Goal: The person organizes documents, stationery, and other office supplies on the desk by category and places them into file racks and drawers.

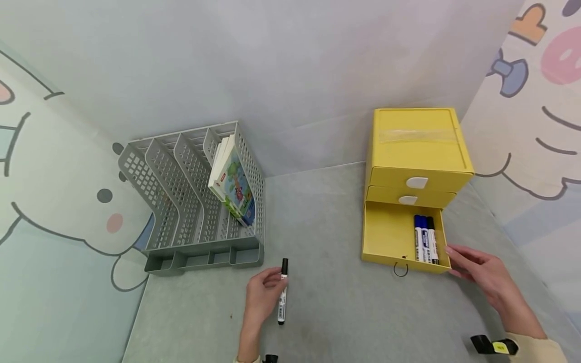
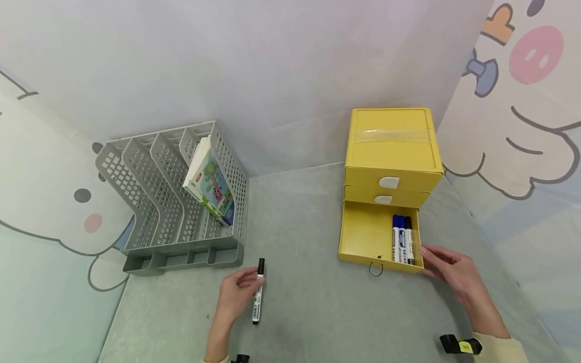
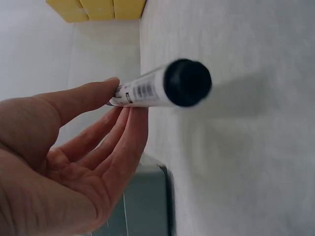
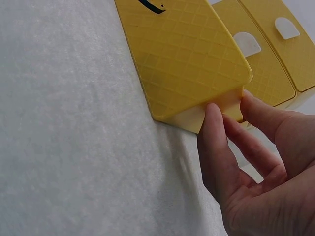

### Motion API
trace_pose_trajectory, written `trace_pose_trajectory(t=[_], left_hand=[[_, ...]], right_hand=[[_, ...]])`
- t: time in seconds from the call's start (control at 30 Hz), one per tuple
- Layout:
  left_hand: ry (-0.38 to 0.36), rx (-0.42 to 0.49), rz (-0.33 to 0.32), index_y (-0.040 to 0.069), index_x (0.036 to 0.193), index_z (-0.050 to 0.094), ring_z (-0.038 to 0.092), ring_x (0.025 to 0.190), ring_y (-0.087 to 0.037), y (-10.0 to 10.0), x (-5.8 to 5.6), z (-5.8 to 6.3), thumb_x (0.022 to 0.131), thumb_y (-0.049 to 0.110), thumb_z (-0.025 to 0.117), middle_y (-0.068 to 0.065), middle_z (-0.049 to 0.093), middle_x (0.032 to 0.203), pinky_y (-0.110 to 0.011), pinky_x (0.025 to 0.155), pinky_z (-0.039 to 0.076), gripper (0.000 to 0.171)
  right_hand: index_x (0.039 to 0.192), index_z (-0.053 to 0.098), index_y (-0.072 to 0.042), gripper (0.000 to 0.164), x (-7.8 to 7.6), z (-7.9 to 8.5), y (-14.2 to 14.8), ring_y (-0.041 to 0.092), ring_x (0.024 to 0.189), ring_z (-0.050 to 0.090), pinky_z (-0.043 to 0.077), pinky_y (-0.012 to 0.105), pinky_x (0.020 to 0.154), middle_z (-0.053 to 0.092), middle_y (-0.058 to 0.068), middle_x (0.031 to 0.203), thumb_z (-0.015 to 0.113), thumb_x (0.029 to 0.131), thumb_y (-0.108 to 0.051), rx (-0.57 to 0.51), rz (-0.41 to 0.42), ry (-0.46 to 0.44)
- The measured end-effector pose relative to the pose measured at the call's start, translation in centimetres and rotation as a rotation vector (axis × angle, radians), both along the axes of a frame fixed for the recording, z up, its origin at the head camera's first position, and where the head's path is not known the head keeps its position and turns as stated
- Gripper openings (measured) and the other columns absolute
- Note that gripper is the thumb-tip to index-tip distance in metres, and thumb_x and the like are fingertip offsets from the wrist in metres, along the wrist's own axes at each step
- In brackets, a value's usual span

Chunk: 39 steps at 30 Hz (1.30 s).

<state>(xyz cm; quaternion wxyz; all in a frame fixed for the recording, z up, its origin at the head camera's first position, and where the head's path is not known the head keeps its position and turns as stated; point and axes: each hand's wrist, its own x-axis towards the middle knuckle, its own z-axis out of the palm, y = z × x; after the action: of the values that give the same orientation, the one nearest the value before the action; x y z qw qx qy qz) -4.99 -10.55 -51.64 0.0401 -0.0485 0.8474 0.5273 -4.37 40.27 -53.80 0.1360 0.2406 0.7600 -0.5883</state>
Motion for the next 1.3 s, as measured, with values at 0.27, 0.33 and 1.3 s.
trace_pose_trajectory(t=[0.27,0.33,1.3], left_hand=[[0.022,0.044,-0.095,0.001,0.117,0.073,0.072,0.092,-0.022,3.0,-1.2,1.2,0.089,0.009,0.080,-0.010,0.074,0.101,-0.027,0.077,0.059,0.030],[0.031,0.046,-0.112,0.002,0.118,0.073,0.072,0.093,-0.021,3.7,-1.5,1.5,0.090,0.010,0.080,-0.009,0.073,0.102,-0.028,0.077,0.059,0.029],[0.180,0.061,-0.295,0.007,0.115,0.076,0.070,0.093,-0.011,12.1,-5.1,5.2,0.091,0.007,0.079,-0.002,0.076,0.106,-0.025,0.078,0.058,0.024]], right_hand=[[0.134,0.069,-0.010,0.061,0.1,0.0,0.2,0.001,0.083,0.068,0.061,0.032,0.076,0.059,-0.029,0.095,0.072,0.092,-0.054,0.006,-0.009,0.005],[0.132,0.071,-0.014,0.056,0.1,0.0,0.2,0.001,0.083,0.069,0.061,0.032,0.076,0.060,-0.030,0.095,0.072,0.092,-0.053,-0.006,-0.010,0.003],[0.145,0.056,0.001,0.077,0.1,0.2,0.0,0.000,0.085,0.069,0.061,0.032,0.078,0.064,-0.025,0.100,0.072,0.092,-0.053,-0.014,-0.003,-0.007]])
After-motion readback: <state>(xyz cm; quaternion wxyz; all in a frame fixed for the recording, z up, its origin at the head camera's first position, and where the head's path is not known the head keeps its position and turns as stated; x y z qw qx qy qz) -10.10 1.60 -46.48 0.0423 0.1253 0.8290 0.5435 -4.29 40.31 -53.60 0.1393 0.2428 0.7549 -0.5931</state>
